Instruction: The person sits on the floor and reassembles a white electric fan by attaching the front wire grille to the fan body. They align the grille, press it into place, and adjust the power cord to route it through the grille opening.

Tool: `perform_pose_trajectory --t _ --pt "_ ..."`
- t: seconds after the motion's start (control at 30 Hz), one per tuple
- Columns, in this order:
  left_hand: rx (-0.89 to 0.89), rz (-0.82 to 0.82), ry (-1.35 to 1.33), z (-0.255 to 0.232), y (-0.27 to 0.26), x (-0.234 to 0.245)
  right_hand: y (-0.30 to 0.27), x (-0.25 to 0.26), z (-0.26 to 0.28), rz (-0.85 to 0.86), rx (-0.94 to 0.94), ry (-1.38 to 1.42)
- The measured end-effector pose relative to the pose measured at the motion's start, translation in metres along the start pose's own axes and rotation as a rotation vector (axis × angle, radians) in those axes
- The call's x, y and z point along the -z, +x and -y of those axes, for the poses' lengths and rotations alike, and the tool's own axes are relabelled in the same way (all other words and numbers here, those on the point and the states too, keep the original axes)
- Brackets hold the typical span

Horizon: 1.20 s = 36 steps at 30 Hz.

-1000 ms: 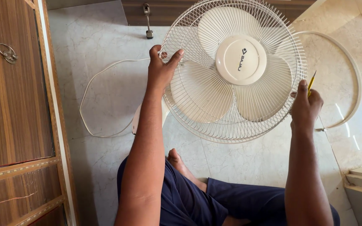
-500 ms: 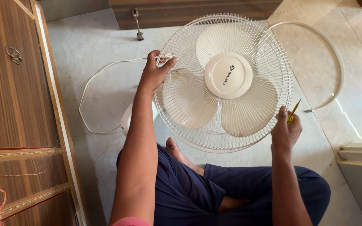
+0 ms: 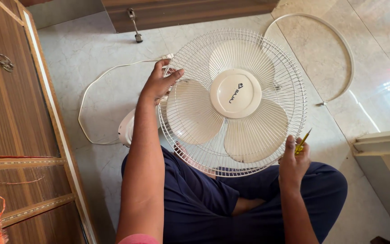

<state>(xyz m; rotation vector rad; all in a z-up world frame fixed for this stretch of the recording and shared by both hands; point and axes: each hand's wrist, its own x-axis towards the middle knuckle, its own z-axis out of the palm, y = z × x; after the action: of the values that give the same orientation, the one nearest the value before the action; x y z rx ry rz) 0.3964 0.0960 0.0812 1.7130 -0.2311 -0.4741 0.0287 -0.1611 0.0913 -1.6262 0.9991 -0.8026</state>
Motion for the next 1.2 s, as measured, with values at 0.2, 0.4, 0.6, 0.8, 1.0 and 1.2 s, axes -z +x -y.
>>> perform_pose_trajectory --t 0.2,0.4,0.6,0.8,1.0,1.2 --pt "-0.018 0.022 -0.037 -0.001 0.001 0.001 0.001 0.008 -0.016 0.027 0.063 -0.153" --pt "0.013 -0.009 -0.029 -0.005 -0.004 -0.006 0.015 0.023 -0.016 0.099 0.145 -0.284" --pt "0.036 -0.040 0.042 -0.015 -0.017 -0.005 0.046 0.063 -0.006 0.143 -0.127 -0.054" --pt "0.054 -0.081 0.094 -0.024 -0.025 -0.010 0.144 0.137 -0.058 0.194 -0.123 -0.012" --pt "0.034 -0.127 0.209 -0.030 -0.026 -0.013 0.213 0.196 -0.178 0.193 -0.238 -0.734" --pt "-0.009 -0.153 0.253 -0.040 -0.026 -0.016 0.174 0.204 -0.259 0.248 -0.015 -1.032"
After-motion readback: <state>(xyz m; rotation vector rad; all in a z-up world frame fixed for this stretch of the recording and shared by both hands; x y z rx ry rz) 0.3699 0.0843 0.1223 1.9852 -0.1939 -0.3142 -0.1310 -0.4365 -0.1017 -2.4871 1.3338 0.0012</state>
